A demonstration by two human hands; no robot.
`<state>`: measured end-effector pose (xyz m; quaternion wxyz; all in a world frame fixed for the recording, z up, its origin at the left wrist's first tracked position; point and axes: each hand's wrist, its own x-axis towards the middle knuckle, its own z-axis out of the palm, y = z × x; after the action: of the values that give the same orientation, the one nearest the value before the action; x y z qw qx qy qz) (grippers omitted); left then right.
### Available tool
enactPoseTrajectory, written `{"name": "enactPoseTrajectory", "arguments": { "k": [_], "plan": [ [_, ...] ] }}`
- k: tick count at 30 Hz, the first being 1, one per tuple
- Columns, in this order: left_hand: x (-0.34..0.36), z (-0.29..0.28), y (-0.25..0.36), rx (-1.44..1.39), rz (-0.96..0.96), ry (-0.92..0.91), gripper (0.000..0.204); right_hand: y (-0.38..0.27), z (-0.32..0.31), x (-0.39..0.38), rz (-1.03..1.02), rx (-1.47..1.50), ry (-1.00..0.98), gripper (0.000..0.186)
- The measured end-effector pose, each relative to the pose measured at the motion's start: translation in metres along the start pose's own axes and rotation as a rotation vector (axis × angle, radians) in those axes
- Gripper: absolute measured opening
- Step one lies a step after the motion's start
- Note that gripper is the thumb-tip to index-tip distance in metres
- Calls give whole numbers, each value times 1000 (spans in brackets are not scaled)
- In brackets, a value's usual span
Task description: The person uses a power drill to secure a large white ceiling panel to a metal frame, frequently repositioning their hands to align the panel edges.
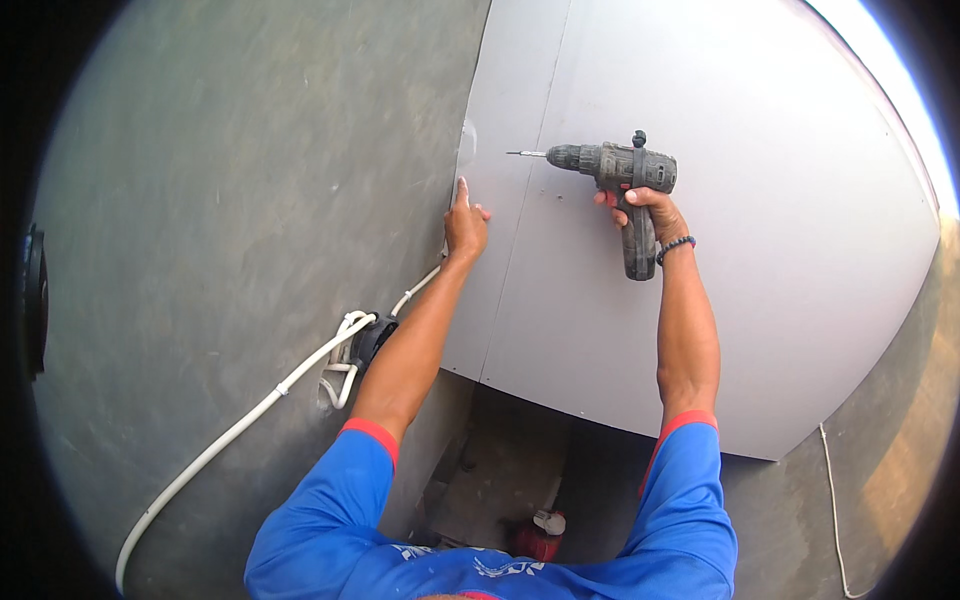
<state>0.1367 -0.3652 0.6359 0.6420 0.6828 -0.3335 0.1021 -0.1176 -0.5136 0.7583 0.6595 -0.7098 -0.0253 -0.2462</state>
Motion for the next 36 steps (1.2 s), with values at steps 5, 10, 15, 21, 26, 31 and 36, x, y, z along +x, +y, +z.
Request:
{"name": "enactPoseTrajectory", "arguments": {
  "k": [5,10,15,21,26,31,36],
  "plan": [
    [3,2,-11,144,39,-118,63,-2,2,-2,-7,-57,16,52],
    [4,5,-3,220,-1,-125,60,-2,3,-4,-54,-189,75,51],
    [9,-3,5,161,9,-95,61,16,52,-28,-244,-387,160,44],
    [4,-2,5,201,60,-69,63,56,102,-47,-464,-828,187,83],
    [3,-6,10,167,18,-140,65,64,135,-47,-485,-1007,223,90],
    [3,-1,5,141,35,-100,65,62,146,-46,-447,-981,230,89],
    [8,8,-3,114,65,-40,64,62,144,-42,-482,-1008,227,90]
  ]
}}
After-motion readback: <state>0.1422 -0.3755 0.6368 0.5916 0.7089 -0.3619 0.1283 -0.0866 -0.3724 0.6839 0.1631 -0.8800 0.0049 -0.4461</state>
